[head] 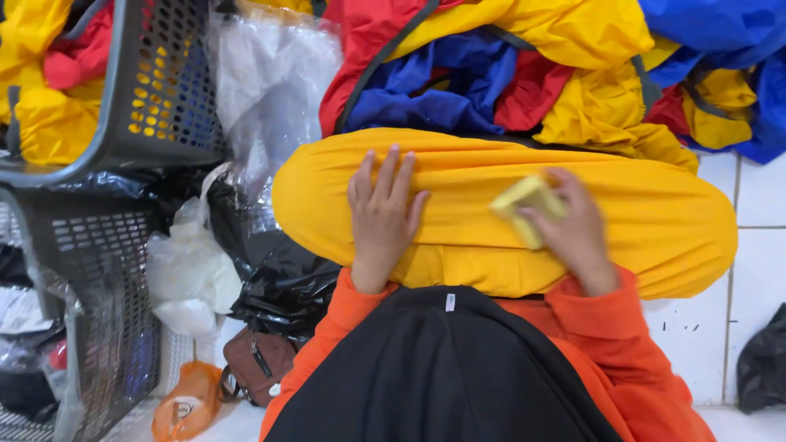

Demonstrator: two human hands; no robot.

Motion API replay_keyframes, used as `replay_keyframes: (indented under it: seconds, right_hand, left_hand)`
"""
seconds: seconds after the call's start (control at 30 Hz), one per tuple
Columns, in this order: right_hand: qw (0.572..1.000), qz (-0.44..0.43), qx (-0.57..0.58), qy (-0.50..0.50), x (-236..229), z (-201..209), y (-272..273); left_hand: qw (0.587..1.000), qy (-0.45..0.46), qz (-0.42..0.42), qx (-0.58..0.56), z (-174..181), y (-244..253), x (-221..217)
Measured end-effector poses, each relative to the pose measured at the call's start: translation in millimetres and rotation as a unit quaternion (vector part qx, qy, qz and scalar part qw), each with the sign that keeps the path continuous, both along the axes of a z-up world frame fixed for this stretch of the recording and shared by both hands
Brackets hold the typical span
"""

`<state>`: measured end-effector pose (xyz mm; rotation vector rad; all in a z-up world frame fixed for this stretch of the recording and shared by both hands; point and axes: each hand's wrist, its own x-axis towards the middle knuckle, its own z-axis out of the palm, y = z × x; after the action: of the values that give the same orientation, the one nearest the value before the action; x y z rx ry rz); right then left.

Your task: Trimming excess elastic from a yellow seat cover using scissors and smoothing the fabric with a foam block.

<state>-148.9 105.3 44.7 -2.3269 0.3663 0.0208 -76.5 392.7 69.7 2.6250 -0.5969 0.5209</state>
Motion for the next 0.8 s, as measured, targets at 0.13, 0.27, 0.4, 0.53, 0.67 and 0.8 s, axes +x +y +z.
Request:
replay_keyframes:
  seconds: [0.13,0.27,0.4,0.53,0.67,0.8]
  right_hand:
    - [0.972,-0.137,-0.190,0.025,-58.0,-27.1,-136.1]
    - [0.889,-0.239,-0.378,-0.105,-115.2,-65.8,-234.9]
    - [0.938,-0.145,-0.093,-0.300,-50.0,-44.2,-188.8]
    - [0.953,0.014,0.092,-0.290,31.3,31.5,12.1]
    - [0.966,0.152,-0.006,-0.208,65.1,11.3,76.5]
    - [0.985,0.093,-0.108,-0.095,90.1,-27.6,44.9]
  left_hand:
    - [0.999,0.013,-0.004,0.036,-13.3,0.5,-0.4]
    - [0.998,-0.049,-0.025,0.018,-19.8,-1.6,5.1]
    - [0.993,-0.085,-0.070,-0.029,-20.3,-1.3,-8.0]
    - [0.991,-0.109,-0.062,-0.042,-28.6,0.5,-16.1]
    - [0.991,-0.119,-0.055,-0.025,-25.3,-1.4,-16.4]
    - [0.988,-0.136,-0.063,-0.038,-13.7,-6.2,-12.5]
